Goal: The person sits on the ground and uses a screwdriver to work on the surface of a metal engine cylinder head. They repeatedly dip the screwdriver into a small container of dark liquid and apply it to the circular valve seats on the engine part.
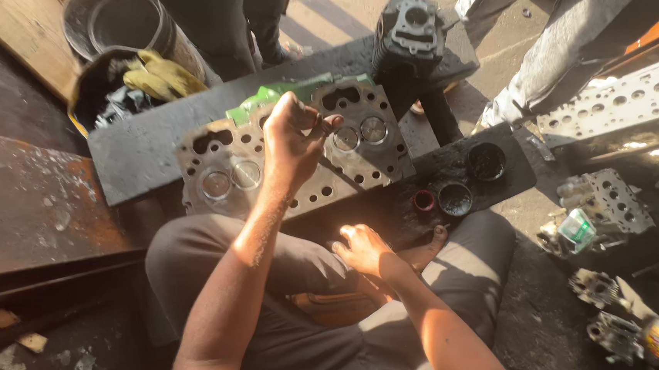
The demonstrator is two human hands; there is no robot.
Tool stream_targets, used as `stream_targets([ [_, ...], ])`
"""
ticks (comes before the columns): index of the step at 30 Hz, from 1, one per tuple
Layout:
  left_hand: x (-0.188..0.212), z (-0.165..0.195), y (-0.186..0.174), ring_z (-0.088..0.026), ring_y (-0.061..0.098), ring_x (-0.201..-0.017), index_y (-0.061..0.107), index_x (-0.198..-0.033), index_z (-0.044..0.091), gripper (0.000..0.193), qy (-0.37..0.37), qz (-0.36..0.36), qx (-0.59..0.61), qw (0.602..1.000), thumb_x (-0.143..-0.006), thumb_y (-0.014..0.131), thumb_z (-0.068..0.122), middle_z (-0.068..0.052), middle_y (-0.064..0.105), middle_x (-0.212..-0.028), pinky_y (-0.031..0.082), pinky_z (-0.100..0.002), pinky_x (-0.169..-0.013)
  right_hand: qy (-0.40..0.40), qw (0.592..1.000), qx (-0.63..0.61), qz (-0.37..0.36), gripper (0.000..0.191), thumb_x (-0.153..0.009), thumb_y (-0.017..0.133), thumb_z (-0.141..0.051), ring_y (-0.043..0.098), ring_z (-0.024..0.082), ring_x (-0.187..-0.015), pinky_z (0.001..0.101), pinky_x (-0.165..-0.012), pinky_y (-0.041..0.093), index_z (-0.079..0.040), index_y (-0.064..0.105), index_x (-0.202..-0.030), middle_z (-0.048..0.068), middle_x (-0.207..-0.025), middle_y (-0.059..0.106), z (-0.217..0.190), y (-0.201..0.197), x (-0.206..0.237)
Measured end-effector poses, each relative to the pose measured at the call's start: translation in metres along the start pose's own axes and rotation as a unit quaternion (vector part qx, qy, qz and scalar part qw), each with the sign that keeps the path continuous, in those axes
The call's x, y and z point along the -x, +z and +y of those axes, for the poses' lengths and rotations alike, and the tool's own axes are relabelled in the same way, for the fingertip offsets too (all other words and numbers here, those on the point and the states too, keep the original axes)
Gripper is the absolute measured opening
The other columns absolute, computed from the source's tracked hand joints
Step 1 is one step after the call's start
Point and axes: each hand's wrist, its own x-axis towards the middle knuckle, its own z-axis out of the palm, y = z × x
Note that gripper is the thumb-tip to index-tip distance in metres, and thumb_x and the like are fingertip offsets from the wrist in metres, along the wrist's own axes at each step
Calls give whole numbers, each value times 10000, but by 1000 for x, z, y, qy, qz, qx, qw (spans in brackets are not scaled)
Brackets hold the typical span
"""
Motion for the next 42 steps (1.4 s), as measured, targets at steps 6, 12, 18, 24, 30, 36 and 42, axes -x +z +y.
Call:
stream_targets([
  [6,1,-8,-6,-113,705,-902,621,-1021,1,95,15,-47,57,997,-957,686,-25,-83,732,-945,564,-265,-794,-64,996,3,54,410,-895,676,-376,630,393,-1106,489,-935,507,-53,635,-1144,221,-1124,665,0,3,-8],
  [12,3,-17,-4,-140,724,-911,645,-1023,-1,149,32,-10,14,999,-919,711,-85,-109,752,-952,564,-269,-796,-15,1000,24,0,394,-936,625,-417,659,395,-1064,482,-918,527,-52,632,-1082,219,-1063,704,6,4,-16],
  [18,-3,-7,-4,-91,723,-986,628,-1036,-4,177,-44,-84,102,990,-888,628,-101,-72,763,-1019,582,-262,-841,-79,994,19,78,386,-900,675,-383,635,443,-970,525,-827,517,-14,635,-1006,237,-980,663,21,16,-27],
  [24,-5,7,-12,-110,674,-816,657,-1002,-5,171,-42,-97,3,994,-902,786,48,-102,736,-897,565,-289,-731,-49,997,7,65,397,-854,693,-351,665,444,-925,504,-809,543,31,631,-940,279,-917,678,36,24,-45],
  [30,2,6,-9,-126,712,-795,585,-909,-29,245,-20,-63,-18,998,-868,803,74,-119,737,-858,576,-297,-714,-19,999,18,47,408,-849,680,-341,692,424,-870,486,-785,545,60,609,-885,276,-872,677,39,24,-45],
  [36,3,5,-2,-135,756,-907,645,-1022,4,123,61,-28,41,997,-907,687,11,-117,756,-957,617,-290,-799,-6,999,-2,53,332,-832,635,-262,663,448,-882,502,-773,533,59,610,-914,291,-907,655,38,22,-41],
  [42,-5,8,0,-145,743,-814,626,-904,-1,282,14,-14,-16,1000,-824,869,117,-121,758,-867,589,-300,-687,-28,998,-10,50,405,-862,662,-332,659,433,-913,497,-791,526,59,632,-961,285,-959,670,27,9,-29],
])
